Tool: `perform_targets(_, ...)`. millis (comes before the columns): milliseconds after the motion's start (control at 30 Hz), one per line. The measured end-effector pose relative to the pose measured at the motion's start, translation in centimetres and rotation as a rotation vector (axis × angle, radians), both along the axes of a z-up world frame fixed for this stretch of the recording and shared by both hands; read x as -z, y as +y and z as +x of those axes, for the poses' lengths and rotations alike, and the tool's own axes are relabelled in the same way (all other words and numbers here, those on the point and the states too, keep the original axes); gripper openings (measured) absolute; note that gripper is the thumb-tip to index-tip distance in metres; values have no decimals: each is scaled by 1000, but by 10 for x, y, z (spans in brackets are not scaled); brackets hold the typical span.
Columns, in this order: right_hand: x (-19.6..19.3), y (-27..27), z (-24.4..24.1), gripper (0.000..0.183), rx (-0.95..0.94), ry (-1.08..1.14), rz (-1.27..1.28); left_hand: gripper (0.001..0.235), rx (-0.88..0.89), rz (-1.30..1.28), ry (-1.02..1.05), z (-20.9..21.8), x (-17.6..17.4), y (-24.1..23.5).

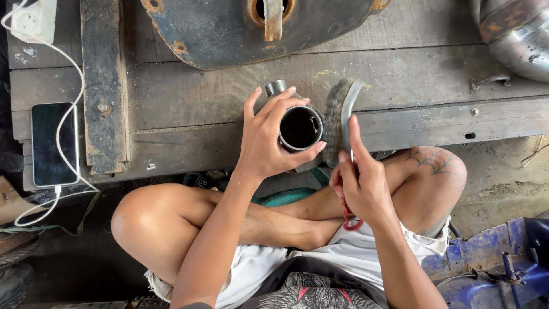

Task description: Cleaning a motorcycle engine cylinder using a wire brush and a metal scraping tool

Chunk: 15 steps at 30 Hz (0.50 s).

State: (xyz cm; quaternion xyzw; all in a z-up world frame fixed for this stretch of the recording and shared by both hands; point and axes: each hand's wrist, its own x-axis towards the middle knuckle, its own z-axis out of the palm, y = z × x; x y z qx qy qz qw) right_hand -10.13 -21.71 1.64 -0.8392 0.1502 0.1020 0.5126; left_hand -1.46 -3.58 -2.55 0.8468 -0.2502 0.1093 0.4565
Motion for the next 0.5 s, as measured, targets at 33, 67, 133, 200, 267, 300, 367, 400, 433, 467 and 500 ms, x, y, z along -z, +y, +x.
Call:
perform_targets(33, 2, -4, -6, 64, -20, -64, 95, 63, -6, -78, 8, 0, 4, -1)
perform_targets(67, 5, -8, -11, 62, -44, -131, 191, 64, -15, -155, 11, 2, 8, -1)
perform_targets(133, 10, -17, -12, 61, -34, -96, 258, 62, -4, -164, 5, 2, 5, 0)
perform_targets(200, 18, -22, -4, 60, -20, -51, 327, 61, 9, -171, 7, 1, 6, 0)
perform_targets(267, 28, -22, 12, 55, -33, -127, 371, 61, 14, -165, -5, 2, 6, 1)
perform_targets(300, 30, -25, 14, 55, -32, -128, 372, 61, 15, -163, -6, 0, 7, -1)
perform_targets(367, 34, -28, 23, 54, -31, -127, 413, 60, -10, -167, -5, 1, 6, -2)
perform_targets(400, 28, -25, 18, 54, -33, -129, 413, 60, -11, -167, -7, 1, 6, -2)
perform_targets(433, 23, -23, 14, 54, -47, -117, 369, 60, -20, -162, -13, 2, 7, -2)
perform_targets(467, 18, -21, 8, 55, -56, -103, 322, 59, -24, -160, -17, 2, 9, -3)
perform_targets(500, 16, -23, 2, 55, -52, -103, 319, 59, -20, -163, -17, 1, 9, -3)
